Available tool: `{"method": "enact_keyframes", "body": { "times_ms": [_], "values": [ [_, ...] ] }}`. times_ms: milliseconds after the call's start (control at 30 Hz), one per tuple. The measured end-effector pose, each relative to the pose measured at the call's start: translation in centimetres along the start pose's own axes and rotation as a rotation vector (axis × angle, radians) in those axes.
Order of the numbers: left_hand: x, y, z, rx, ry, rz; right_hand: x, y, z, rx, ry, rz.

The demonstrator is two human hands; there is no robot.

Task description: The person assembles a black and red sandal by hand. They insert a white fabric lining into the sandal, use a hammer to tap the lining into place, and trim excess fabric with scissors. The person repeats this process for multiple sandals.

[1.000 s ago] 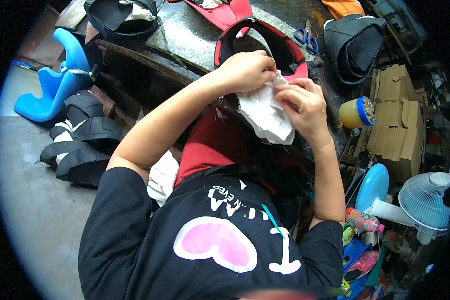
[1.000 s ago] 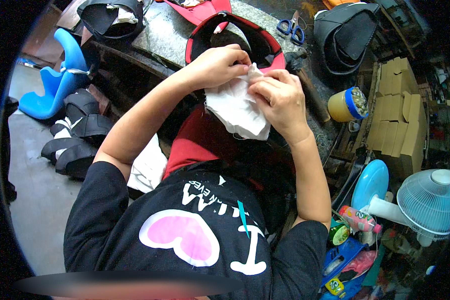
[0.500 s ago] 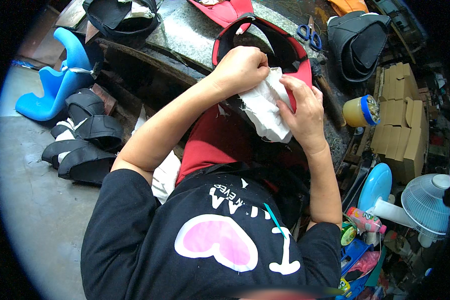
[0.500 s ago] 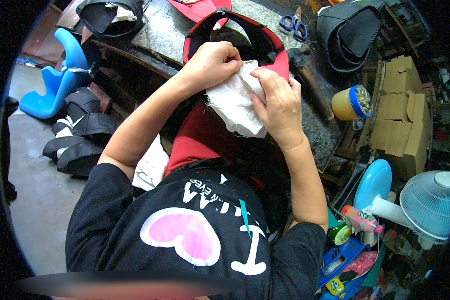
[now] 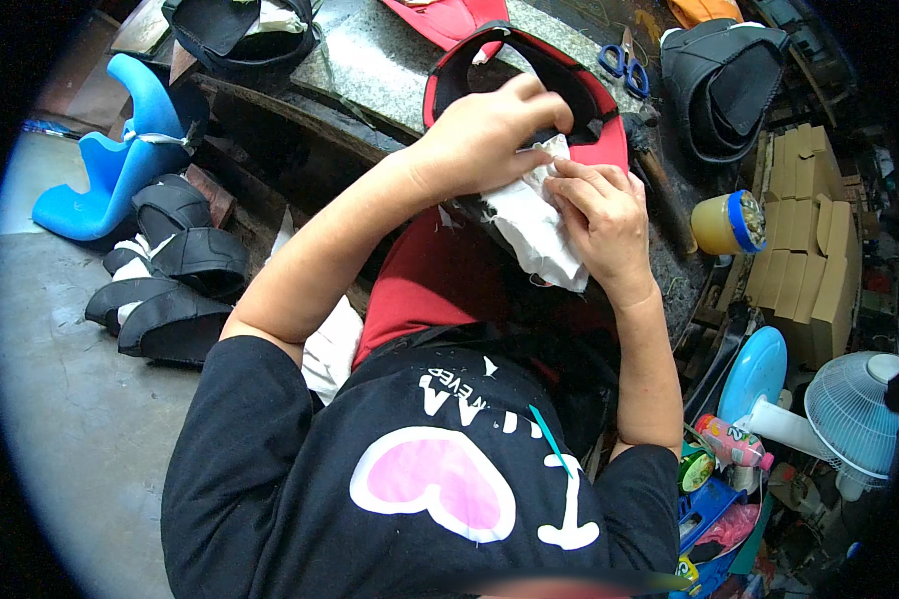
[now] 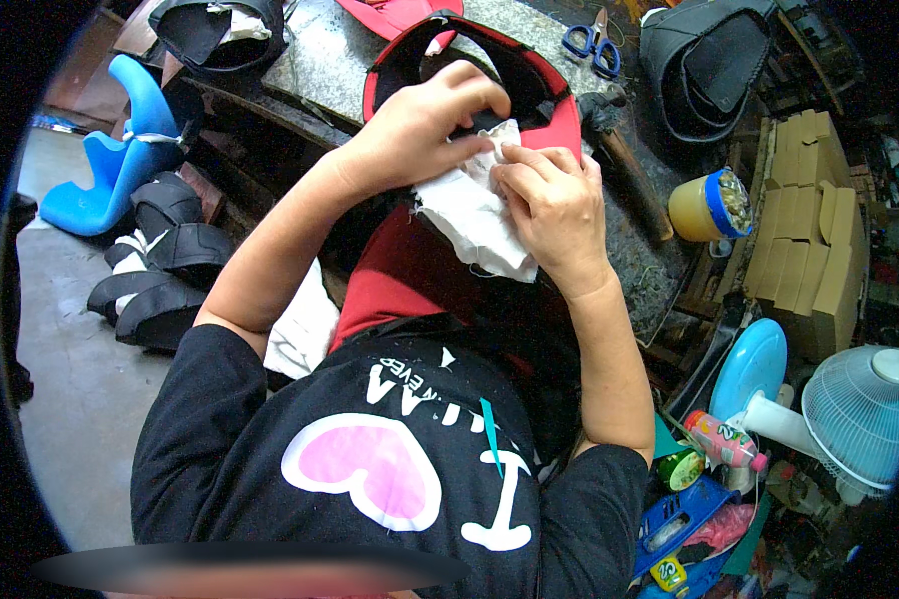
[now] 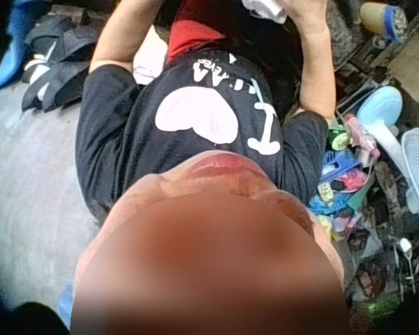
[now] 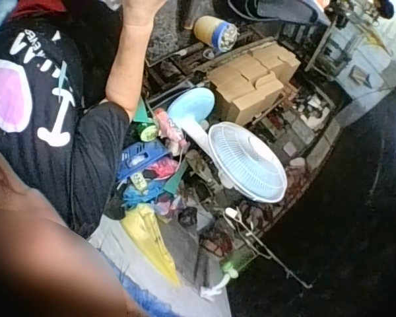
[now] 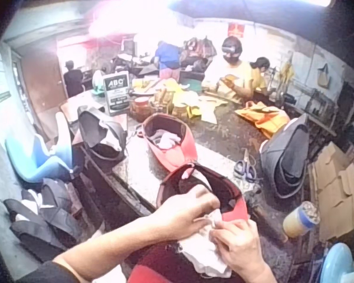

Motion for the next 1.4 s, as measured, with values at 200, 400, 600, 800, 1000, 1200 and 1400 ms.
{"method": "enact_keyframes", "body": {
  "times_ms": [200, 400, 600, 800, 1000, 1200, 1400],
  "values": [
    [-1.0, -0.9, 1.0, 0.075, 0.235, 0.055, 0.1, 0.0, -0.1, -0.035, -0.006, -0.001],
    [-1.3, -0.4, 0.9, 0.064, 0.226, 0.121, 0.0, 0.0, 0.1, -0.023, -0.013, -0.001],
    [-1.1, -0.1, 1.1, 0.100, 0.255, 0.114, -0.3, -0.1, 0.2, -0.020, -0.009, 0.011],
    [2.2, -1.2, -0.5, -0.109, -0.254, -0.108, -0.9, -0.5, 0.1, -0.047, 0.060, 0.024],
    [3.6, -1.6, 0.2, -0.141, -0.630, -0.200, -2.1, -0.7, 0.3, -0.058, 0.236, 0.037],
    [4.0, -0.9, -1.3, -0.174, -0.607, -0.231, -3.8, 0.0, 0.2, -0.092, 0.693, 0.267],
    [1.6, -0.7, 1.7, 0.184, -0.055, -0.192, -4.1, 2.9, -1.1, 0.018, 0.024, 0.410]
  ]
}}
Point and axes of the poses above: each hand's wrist, its own y-axis towards the middle knuckle, its own z-axis out of the palm, x = y × z, the point moved 9 cm from there along y, towards the middle knuckle, and after that the axes turned 9 degrees about x, right-handed, at the moved point
